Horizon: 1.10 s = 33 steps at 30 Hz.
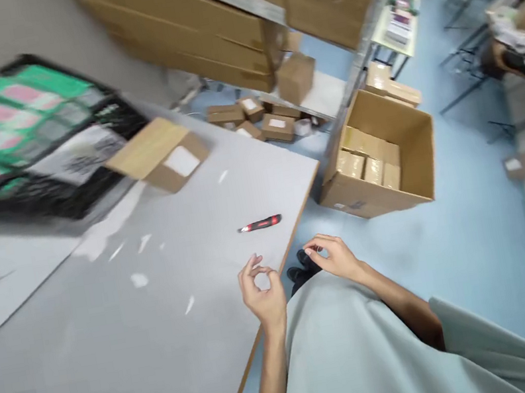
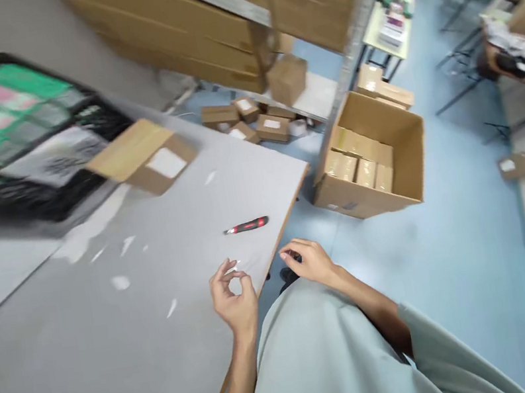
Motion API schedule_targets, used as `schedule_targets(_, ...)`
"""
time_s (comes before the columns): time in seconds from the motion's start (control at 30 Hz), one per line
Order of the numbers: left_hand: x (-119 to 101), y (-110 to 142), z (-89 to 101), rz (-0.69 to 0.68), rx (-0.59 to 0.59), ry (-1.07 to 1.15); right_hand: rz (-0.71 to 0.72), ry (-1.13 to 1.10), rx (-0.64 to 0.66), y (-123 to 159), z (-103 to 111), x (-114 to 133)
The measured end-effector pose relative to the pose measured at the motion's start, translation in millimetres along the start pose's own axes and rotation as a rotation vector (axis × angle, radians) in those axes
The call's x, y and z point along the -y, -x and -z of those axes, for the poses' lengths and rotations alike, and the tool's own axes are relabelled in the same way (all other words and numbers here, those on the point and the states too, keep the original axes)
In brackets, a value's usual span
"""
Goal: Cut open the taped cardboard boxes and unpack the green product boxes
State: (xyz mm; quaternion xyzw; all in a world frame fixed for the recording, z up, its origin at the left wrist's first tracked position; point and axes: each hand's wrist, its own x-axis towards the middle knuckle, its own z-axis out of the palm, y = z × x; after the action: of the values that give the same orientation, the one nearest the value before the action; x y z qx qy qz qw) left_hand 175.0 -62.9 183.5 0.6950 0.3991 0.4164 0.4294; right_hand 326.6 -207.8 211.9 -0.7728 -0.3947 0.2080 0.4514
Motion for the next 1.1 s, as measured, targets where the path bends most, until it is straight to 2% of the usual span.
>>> schedule_targets(0.13, -8.1, -2.8, -52.5, -0.006, 0.228, 0.124, -0.207, 0.089, -0.282, 55.1, 45.2, -17.8)
schedule_targets(0.23, -18.7, -2.0, -84.7, -0.023, 0.341, 0.185, -0.34, 0.12, -0.45, 85.5, 63.3, -29.9)
schedule_targets(0.3, -23.7, -0.9, -101.9, -0.026, 0.389, 0.212, -0.396, 0.119, -0.506, 95.8, 67.1, -36.8)
schedule_targets(0.43, -33.2, 4.7, -136.0, 0.02, 0.48, 0.212, -0.416, 0.083, -0.489, 98.2, 75.0, -52.6)
schedule_targets(0.57, -50.9, 12.6, -183.8, 0.007, 0.605, 0.208, -0.44, 0.083, -0.547, 86.7, 109.8, -86.3)
schedule_targets(0.7, -64.2, 16.8, -250.8, -0.055, 0.676, 0.167, -0.489, 0.1, -0.577, 62.0, 164.5, -140.8)
schedule_targets(0.93, -51.8, 23.1, -381.8, 0.019, 0.717, -0.011, -0.467, 0.176, -0.338, 4.5, 257.4, -239.2)
schedule_targets(1.1, -53.9, 16.9, -450.0, 0.013, 0.839, -0.075, -0.503, 0.242, -0.173, -37.3, 302.2, -299.6)
